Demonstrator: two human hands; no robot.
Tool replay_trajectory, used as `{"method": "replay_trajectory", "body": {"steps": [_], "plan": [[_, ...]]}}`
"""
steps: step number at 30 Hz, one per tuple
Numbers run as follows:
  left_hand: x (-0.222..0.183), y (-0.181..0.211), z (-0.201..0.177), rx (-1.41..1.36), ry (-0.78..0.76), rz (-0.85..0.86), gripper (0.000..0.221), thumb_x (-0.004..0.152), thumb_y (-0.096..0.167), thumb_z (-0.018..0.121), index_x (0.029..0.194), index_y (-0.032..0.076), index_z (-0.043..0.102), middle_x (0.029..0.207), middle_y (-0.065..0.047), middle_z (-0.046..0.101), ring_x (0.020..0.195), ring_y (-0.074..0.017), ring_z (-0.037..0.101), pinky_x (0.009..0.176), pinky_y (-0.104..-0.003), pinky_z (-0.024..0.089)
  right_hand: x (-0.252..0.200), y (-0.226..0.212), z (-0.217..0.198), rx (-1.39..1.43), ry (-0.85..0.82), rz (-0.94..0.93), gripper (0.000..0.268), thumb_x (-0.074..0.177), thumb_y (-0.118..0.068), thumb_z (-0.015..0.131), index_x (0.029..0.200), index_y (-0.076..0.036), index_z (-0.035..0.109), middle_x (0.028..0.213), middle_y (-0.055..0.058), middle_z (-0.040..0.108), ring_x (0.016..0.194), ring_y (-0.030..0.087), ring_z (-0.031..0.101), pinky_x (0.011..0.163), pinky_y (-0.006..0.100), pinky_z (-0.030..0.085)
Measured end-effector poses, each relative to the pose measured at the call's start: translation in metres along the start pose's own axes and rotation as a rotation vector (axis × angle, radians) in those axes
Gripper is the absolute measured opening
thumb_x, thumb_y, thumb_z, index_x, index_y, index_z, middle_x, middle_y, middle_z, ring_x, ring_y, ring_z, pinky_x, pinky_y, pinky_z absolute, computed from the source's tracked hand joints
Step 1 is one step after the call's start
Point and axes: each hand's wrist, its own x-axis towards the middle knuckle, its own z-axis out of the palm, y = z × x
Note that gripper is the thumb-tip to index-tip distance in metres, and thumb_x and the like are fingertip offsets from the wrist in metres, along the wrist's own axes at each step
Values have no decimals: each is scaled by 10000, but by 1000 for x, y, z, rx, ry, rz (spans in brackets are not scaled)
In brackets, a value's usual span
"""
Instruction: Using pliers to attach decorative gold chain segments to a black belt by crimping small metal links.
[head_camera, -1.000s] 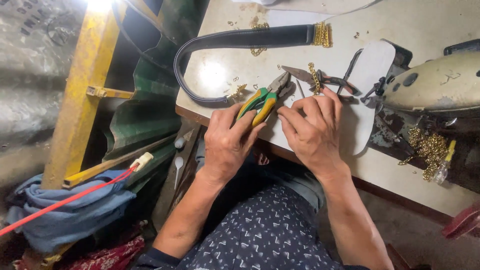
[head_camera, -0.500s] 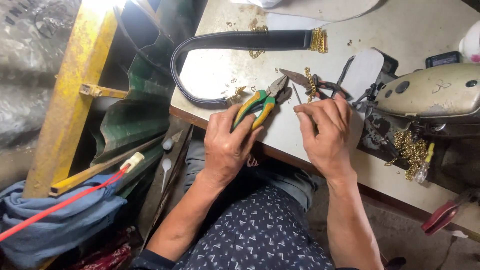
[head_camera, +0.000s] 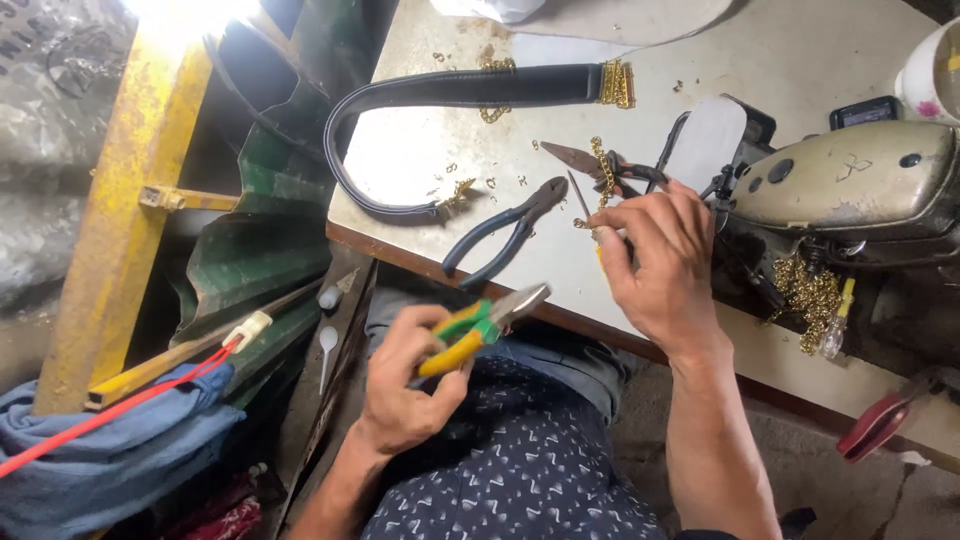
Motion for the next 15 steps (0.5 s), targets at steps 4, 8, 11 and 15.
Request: {"method": "replay_trajectory", "body": {"steps": [4, 8, 11, 15], "plan": [[-39, -27, 9, -140, -293, -370, 252, 961, 292, 639, 797, 102, 620, 806, 8, 565, 620, -89, 433, 544, -251, 416, 9, -17, 2, -164, -73, -97, 95, 1052, -149, 645, 992, -106, 706, 960, 31, 633, 953, 251, 569, 1175, 502, 332], [-34, -12, 1, -440, -316, -202, 199, 913, 149, 699, 783, 69, 571, 941, -57, 601, 762, -126, 518, 660, -254, 487, 8, -12, 3, -201, -96, -120, 105, 1062, -153, 633, 1049, -101, 724, 984, 34, 646, 968, 255, 558, 1176, 487, 321], [-25, -2, 1, -390, -494, -332, 416, 797, 69, 860, 734, 119, 452, 1032, -81, 679, 846, -145, 630, 718, -284, 507, 7, -13, 0, -222, -99, -150, 106, 1004, -54, 697, 1092, -97, 739, 971, 28, 639, 965, 251, 567, 1170, 485, 332], [-22, -5, 17, -51, -506, -301, 95, 922, 176, 627, 882, 94, 655, 838, -14, 588, 697, -149, 548, 587, -313, 441, 5, -13, -4, -198, -20, -116, 169, 954, 9, 626, 1067, -73, 720, 969, 51, 707, 924, 263, 589, 1126, 477, 389]]}}
